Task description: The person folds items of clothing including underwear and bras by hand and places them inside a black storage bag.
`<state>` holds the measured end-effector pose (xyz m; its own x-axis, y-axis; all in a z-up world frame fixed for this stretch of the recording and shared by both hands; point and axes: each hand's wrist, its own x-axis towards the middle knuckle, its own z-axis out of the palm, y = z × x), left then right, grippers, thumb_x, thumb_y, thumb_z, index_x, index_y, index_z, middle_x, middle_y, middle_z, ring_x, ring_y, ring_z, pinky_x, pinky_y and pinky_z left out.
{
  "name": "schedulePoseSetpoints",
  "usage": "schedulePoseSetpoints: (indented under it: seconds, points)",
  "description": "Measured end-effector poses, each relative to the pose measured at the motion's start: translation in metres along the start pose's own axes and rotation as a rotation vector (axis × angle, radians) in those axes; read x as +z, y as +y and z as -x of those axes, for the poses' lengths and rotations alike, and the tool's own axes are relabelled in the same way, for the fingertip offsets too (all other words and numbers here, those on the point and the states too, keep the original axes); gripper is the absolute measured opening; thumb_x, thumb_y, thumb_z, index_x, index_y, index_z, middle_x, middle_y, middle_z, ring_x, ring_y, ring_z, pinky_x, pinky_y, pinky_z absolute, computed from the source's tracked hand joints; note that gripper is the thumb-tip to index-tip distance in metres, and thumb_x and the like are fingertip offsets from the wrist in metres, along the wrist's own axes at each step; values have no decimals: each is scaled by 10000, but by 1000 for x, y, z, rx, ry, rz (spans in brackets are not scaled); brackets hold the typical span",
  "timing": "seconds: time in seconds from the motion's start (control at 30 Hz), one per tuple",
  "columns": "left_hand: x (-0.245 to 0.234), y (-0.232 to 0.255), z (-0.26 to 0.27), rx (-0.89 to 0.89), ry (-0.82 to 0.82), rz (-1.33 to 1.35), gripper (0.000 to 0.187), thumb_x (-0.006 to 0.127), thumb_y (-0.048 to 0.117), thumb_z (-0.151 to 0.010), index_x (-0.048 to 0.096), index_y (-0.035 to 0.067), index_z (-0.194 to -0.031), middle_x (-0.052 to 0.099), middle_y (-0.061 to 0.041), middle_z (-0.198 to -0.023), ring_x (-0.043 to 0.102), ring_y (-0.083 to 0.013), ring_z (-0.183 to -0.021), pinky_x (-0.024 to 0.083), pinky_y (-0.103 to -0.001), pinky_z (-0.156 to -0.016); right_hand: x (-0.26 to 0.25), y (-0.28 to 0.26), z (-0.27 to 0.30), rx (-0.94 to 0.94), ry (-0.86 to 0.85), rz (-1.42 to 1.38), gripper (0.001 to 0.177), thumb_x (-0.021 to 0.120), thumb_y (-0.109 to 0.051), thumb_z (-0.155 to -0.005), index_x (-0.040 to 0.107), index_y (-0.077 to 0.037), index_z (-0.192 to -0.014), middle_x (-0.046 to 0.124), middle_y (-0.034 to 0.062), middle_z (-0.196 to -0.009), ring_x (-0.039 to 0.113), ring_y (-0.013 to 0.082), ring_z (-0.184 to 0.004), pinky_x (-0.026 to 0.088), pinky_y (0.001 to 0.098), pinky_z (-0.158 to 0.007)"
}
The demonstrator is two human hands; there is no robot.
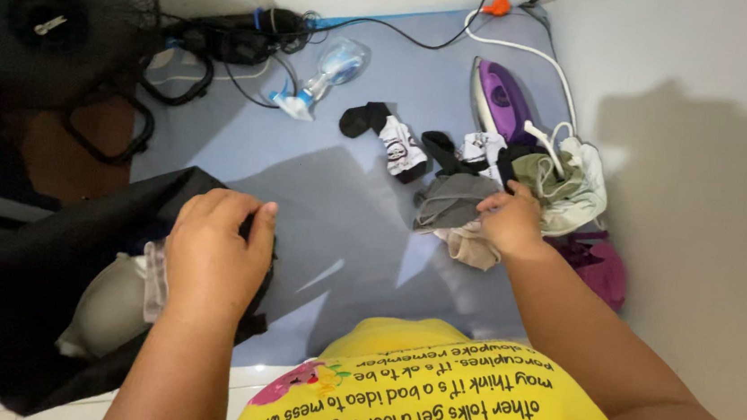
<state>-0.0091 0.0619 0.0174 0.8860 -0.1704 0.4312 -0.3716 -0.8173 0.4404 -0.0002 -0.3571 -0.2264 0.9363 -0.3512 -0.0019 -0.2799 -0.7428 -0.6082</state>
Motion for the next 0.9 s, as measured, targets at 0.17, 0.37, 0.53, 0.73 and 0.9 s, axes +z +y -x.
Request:
schedulePoseSetpoints:
  seconds: [0.17, 0.37, 0.53, 0.73, 0.9]
  points:
    - [41, 23, -6, -5, -122, 207, 138, 758, 183, -886, 732, 48, -901, 720, -134, -915, 680, -354, -862, 536, -435, -765, 6, 29, -31, -342, -149, 197, 298, 856, -86, -652, 835, -118, -948, 670, 155, -1278, 590, 407, -1075, 448, 446, -955]
    - [114, 32, 6, -194, -424, 437, 186, 756, 228, -879, 752, 66, -971, 742, -123, -938, 724, -300, -854, 575, -376, -769, -34, -27, -28, -313, -42, -265, 319, 729, -6, -798, 792, -44, -1108, 731, 134, -1174, 684, 242, -1078, 516, 317, -944]
    - [155, 59, 4, -156, -364, 644, 452, 830, 265, -774, 675, 29, -1126, 689, -171, -1071, 706, -323, -949, 564, -380, -816, -89, -126, -8, -149, -346, -577, 237, 678, -11, -860, 788, -58, -1065, 747, 35, -1079, 694, 116, -941, 544, 241, -834]
    - [153, 72, -36, -186, -449, 362, 418, 892, 280, -748, 720, 38, -1042, 707, -126, -922, 684, -314, -857, 544, -405, -755, -137, -174, -6, -406, -406, -603, 231, 628, 38, -840, 783, -48, -988, 687, 41, -987, 627, 146, -850, 490, 279, -738]
    - [129, 35, -70, -407, -430, 622, 142, 770, 155, -835, 725, 95, -956, 668, -3, -710, 622, -152, -662, 503, -318, -605, -159, -160, -37, -660, -141, 2, 160, 652, 19, -816, 771, -74, -869, 653, 120, -951, 646, 306, -883, 524, 387, -761]
